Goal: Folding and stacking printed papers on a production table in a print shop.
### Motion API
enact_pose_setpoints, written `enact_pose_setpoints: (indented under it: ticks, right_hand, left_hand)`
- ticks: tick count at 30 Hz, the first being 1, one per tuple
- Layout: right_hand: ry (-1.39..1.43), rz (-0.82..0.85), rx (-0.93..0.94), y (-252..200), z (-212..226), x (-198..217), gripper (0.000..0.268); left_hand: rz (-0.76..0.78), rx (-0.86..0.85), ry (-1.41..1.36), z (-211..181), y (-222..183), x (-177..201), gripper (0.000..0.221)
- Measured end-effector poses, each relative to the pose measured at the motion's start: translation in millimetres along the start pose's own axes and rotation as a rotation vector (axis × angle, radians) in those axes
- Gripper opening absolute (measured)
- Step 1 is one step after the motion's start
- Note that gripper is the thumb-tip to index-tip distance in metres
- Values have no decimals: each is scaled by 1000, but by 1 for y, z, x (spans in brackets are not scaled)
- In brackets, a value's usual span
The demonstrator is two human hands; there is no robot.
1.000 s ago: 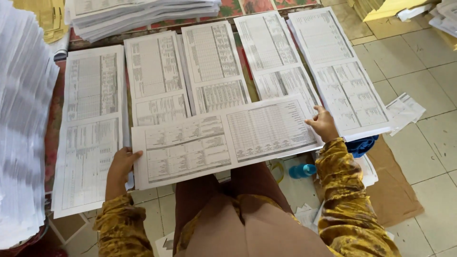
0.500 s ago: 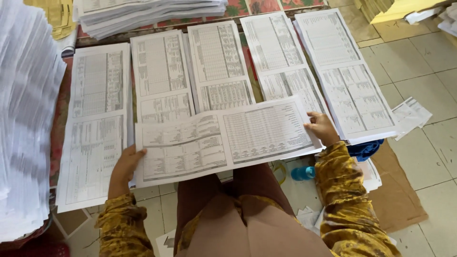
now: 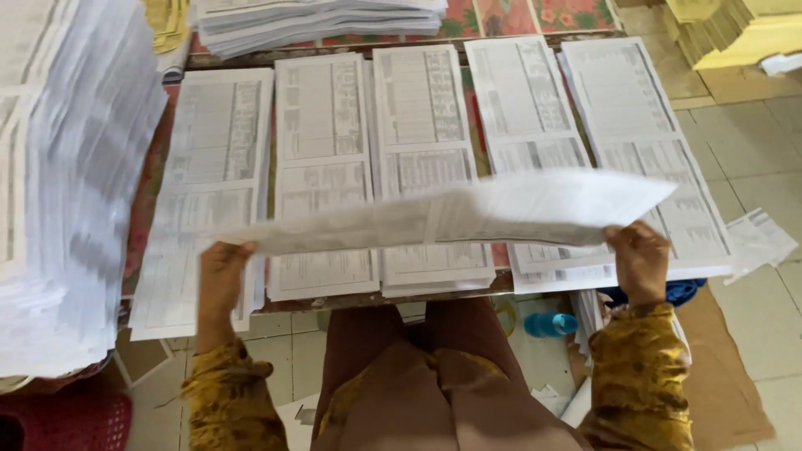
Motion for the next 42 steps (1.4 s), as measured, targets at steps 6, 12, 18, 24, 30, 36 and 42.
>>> enact_pose_setpoints:
  ticks: [6,12,18,24,30,36,42]
  right_hand:
    - [-464,121,-254,-10,-41,10,13]
    - [-641,185,-425,11,19,-3,23]
    - [-217,164,-565,23,-19,-4,19]
    - [303,547,-69,32,-28,-54,50]
    - [-28,158,-470,-1,-77,-60,16]
    - [-55,-19,-368,-10,-81,-39,12]
    - [-71,-11,-358,-11,-71,-46,12]
  left_hand:
    - [88,139,147,54,-1,-10,41]
    - [295,337,33,24,-15,-5,46]
    - [424,280,-506,13,-44,6,40]
    - [234,-863,780,-92,-120,90,102]
    - [3,-373,-589,-122,-122,186,24]
    - [-1019,-232,-396,-152,-141,254,28]
    - [-1103,31,-424,-85,-110,283,25]
Point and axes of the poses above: each hand's wrist, its own y-axis towards the middle knuckle, its own x-axis out of the back of the hand, z = x × y, the point moved 10 cm from there along y, towards the middle knuckle, and after that the axes turned 14 degrees about z, right-handed, at the moved point
